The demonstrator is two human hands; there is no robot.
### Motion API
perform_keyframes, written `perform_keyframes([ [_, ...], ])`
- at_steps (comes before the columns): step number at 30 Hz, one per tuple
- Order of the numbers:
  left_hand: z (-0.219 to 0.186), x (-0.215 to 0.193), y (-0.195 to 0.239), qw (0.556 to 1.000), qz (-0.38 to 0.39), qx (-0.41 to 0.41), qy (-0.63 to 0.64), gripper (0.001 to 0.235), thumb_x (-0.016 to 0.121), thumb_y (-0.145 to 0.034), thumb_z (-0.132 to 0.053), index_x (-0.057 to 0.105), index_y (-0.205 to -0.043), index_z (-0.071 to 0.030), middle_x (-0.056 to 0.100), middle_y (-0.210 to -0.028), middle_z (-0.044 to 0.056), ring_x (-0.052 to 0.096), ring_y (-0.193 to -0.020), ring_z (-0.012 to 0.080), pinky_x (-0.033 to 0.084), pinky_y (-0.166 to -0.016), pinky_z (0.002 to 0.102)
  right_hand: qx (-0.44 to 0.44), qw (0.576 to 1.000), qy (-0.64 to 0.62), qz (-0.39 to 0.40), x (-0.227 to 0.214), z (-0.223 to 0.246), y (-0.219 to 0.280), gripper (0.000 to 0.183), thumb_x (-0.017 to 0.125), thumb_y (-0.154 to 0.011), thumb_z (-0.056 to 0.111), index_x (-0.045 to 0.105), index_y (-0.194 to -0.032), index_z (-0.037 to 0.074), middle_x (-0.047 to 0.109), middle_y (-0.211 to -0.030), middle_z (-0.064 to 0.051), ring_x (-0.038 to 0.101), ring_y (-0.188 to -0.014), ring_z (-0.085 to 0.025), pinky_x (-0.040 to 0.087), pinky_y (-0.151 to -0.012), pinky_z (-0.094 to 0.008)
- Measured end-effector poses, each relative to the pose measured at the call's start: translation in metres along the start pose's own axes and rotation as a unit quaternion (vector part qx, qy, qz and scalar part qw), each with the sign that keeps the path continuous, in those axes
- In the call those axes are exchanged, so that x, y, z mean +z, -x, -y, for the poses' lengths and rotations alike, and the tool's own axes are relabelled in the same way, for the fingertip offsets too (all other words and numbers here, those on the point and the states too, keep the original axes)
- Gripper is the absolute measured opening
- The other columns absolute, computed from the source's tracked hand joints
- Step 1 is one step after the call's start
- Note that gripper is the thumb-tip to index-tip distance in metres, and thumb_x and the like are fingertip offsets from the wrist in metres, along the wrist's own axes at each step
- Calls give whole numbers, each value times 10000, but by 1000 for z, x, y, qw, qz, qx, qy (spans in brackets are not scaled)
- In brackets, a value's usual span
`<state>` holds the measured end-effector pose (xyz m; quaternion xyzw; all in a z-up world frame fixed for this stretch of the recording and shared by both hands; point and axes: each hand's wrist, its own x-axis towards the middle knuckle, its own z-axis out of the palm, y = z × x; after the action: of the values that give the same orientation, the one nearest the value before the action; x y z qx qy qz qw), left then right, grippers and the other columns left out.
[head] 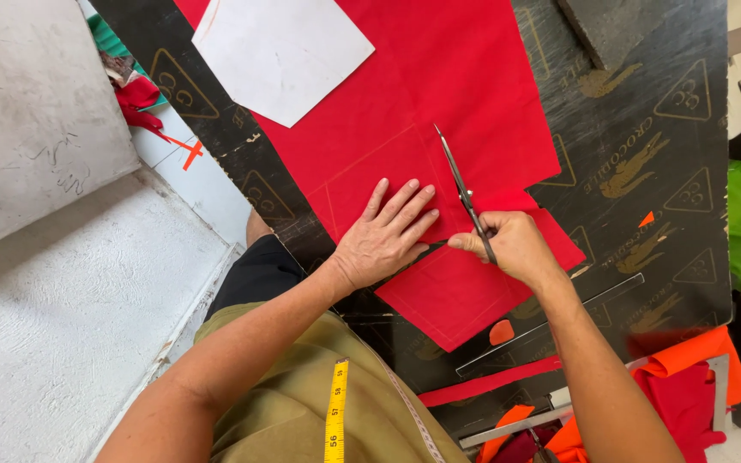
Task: The person is tracing a pattern onto red fabric using a template and chalk, then cutting the fabric with scissors.
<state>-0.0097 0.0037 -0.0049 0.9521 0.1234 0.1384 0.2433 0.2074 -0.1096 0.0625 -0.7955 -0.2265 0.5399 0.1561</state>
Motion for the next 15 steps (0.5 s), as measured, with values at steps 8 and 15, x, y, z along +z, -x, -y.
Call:
perform_keyframes([
  [8,0,3,1,1000,-1,4,0,561,628,-990,-407,506,-1474,-152,360,-1637,135,324,-1526,331,164,-1250,612,-1,1000,-8,0,-4,5,-12,410,926,-753,340,684,-636,31,588,-444,-91,585,-439,-148,421,-488,-221],
  [15,-1,2,0,1000,0,0,5,562,646,-976,-410,523,-1457,-148,357,-1638,135,323,-1527,337,155,-1253,617,-4,1000,-1,17,-11,17,-14,409,933,-724,369,702,-664,37,612,-475,-97,614,-476,-159,445,-514,-255],
])
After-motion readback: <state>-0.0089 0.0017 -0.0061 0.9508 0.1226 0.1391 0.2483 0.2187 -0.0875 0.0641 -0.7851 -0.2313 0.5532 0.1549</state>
